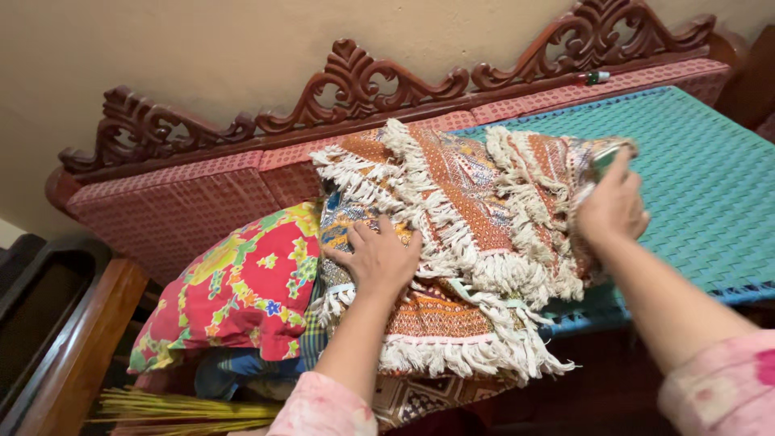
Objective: The person wipes a patterned cloth on the bed surface, then uses a small broom to sweep debris off the bed. After sweeping, the person folds a patterned throw blanket on the bed.
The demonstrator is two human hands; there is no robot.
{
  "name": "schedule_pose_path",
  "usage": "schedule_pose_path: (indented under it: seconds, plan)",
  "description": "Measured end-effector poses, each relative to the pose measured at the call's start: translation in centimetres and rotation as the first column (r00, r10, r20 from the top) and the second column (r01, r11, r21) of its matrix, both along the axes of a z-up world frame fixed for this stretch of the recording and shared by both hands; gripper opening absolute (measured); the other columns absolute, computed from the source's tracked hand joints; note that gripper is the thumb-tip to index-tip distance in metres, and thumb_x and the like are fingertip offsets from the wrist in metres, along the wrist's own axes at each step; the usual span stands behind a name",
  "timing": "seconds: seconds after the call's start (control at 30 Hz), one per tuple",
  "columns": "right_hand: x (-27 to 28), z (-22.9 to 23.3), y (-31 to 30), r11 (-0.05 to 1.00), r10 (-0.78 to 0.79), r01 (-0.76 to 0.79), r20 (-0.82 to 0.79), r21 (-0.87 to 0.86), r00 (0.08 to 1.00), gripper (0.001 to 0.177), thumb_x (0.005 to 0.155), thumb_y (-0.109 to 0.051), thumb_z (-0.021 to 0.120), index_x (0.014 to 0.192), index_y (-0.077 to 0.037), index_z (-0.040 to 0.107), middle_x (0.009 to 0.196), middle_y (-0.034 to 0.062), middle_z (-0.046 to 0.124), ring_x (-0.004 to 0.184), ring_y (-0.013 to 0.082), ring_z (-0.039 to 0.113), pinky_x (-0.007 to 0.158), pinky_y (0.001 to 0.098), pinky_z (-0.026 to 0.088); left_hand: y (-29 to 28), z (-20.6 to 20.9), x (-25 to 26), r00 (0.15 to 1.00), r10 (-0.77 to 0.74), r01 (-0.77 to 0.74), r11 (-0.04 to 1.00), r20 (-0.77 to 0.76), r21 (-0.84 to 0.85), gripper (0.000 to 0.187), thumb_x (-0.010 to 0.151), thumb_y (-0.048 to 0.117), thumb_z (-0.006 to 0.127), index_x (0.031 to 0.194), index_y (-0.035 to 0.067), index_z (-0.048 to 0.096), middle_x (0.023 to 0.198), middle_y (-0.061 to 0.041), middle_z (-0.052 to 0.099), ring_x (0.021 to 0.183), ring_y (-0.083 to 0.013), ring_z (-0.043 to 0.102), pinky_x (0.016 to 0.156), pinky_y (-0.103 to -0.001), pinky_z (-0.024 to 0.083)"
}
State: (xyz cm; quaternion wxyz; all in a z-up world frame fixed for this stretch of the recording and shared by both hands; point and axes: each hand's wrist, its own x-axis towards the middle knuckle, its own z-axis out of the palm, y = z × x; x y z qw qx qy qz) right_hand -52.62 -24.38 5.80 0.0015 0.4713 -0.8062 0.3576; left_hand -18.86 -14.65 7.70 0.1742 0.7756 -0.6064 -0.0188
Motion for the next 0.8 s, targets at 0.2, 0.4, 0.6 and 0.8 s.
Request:
schedule_pose_path:
  seconds: [0.2, 0.4, 0.6, 0.8]
  plan:
    - [4.5, -1.2, 2.3, 0.965, 0.26, -0.209, -0.473, 0.159, 0.841, 0.079, 0.093, -0.032, 0.055, 0.16, -0.008, 0.021, 0.17, 0.0273, 0.005, 0.151, 0.0474, 0.019, 0.111, 0.0787, 0.008, -1.4, -0.2, -1.5, 0.999, -0.012, 0.01, 0.998, 0.037, 0.06, 0.048, 0.089, 0.038, 0.057, 0.131, 0.015, 0.058, 0.141, -0.035, 0.044, 0.139, -0.0516, 0.032, 0.105, -0.085, 0.009]
    - [7.0, 2.8, 3.9, 0.913, 0.353, -0.179, -0.49, 0.367, 0.797, 0.064, 0.09, -0.029, 0.059, 0.147, -0.007, 0.044, 0.165, 0.0287, 0.011, 0.153, 0.0486, 0.01, 0.106, 0.0807, 0.004, -3.2, -1.5, -1.8, 0.998, -0.06, 0.059, 0.994, -0.011, -0.096, 0.028, 0.092, 0.014, 0.056, 0.119, 0.014, 0.062, 0.122, -0.022, 0.06, 0.119, -0.0388, 0.055, 0.108, -0.067, 0.03]
    - [9.8, 7.1, 5.4, 0.854, 0.518, -0.507, 0.292, -0.119, 0.804, 0.059, 0.095, -0.046, 0.057, 0.137, -0.005, 0.065, 0.145, 0.024, 0.063, 0.138, 0.0387, 0.058, 0.117, 0.0511, 0.044, -4.6, 1.7, -2.2, 0.964, -0.092, 0.016, 0.957, -0.251, -0.289, 0.008, 0.099, 0.012, 0.056, 0.105, 0.007, 0.054, 0.076, -0.013, 0.069, 0.071, -0.0324, 0.069, 0.075, -0.053, 0.049]
    - [11.8, 6.9, 6.7, 0.563, 0.811, -0.778, -0.006, 0.278, 0.585, 0.083, 0.089, -0.047, 0.073, 0.158, -0.021, 0.036, 0.157, 0.022, 0.038, 0.138, 0.0392, 0.044, 0.112, 0.0529, 0.037, -3.8, 6.8, -5.0, 0.873, -0.254, 0.031, 0.88, -0.415, -0.474, 0.019, 0.11, 0.027, 0.045, 0.108, 0.008, 0.05, 0.069, -0.009, 0.067, 0.062, -0.0293, 0.07, 0.056, -0.05, 0.051]
